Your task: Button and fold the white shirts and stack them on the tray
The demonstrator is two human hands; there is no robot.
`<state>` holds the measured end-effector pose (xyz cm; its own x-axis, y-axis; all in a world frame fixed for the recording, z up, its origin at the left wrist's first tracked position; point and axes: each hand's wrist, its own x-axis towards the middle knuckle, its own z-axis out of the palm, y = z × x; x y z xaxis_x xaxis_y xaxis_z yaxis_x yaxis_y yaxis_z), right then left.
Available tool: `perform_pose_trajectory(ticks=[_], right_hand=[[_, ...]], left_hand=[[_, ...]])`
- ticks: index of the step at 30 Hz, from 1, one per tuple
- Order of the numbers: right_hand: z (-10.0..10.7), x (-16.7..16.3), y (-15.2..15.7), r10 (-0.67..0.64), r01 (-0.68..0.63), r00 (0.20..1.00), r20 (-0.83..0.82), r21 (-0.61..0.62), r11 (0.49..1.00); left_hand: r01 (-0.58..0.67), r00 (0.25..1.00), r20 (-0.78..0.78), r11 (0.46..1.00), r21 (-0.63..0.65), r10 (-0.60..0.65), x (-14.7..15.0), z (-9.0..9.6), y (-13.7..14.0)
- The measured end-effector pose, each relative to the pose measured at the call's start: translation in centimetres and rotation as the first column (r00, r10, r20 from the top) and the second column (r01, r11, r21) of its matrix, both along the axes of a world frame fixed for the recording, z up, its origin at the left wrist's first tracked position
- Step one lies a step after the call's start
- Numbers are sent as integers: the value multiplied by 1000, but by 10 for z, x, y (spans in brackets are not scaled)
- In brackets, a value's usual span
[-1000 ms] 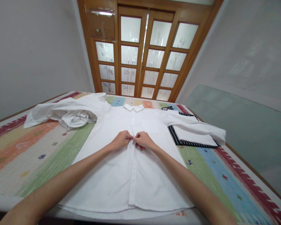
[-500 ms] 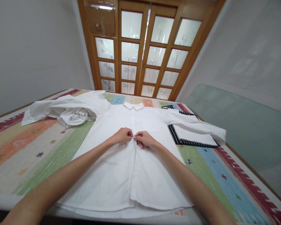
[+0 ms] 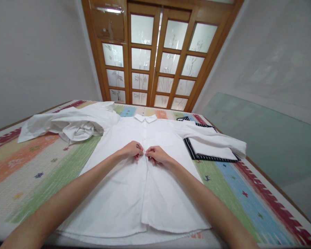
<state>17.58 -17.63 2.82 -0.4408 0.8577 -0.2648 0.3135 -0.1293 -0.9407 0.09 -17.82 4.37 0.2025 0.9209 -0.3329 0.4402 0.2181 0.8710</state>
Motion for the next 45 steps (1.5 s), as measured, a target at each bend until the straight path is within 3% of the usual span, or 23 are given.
perform_pose_trajectory(ticks=[11,22,28,37,45], right_hand=[[-3,0,5,3,-5,999,-52,-50,999],[-4,3,9,26,-43,990,-137,-117,992],[0,3,8,3,-25,990,-138,-158,987],[-3,2,4,22,-27,996,-83,-57,998],[-8,-1,2,11,-9,999,-52,35,999]], left_hand=[[-81,994,68,991,-107,89,-1,3,1],[-87,996,6,996,-25,87,3,10,-6],[-103,992,-68,995,-12,102,5,4,-4],[-5,987,-157,995,102,21,3,1,-5],[-28,976,-208,985,168,63,4,0,-9]])
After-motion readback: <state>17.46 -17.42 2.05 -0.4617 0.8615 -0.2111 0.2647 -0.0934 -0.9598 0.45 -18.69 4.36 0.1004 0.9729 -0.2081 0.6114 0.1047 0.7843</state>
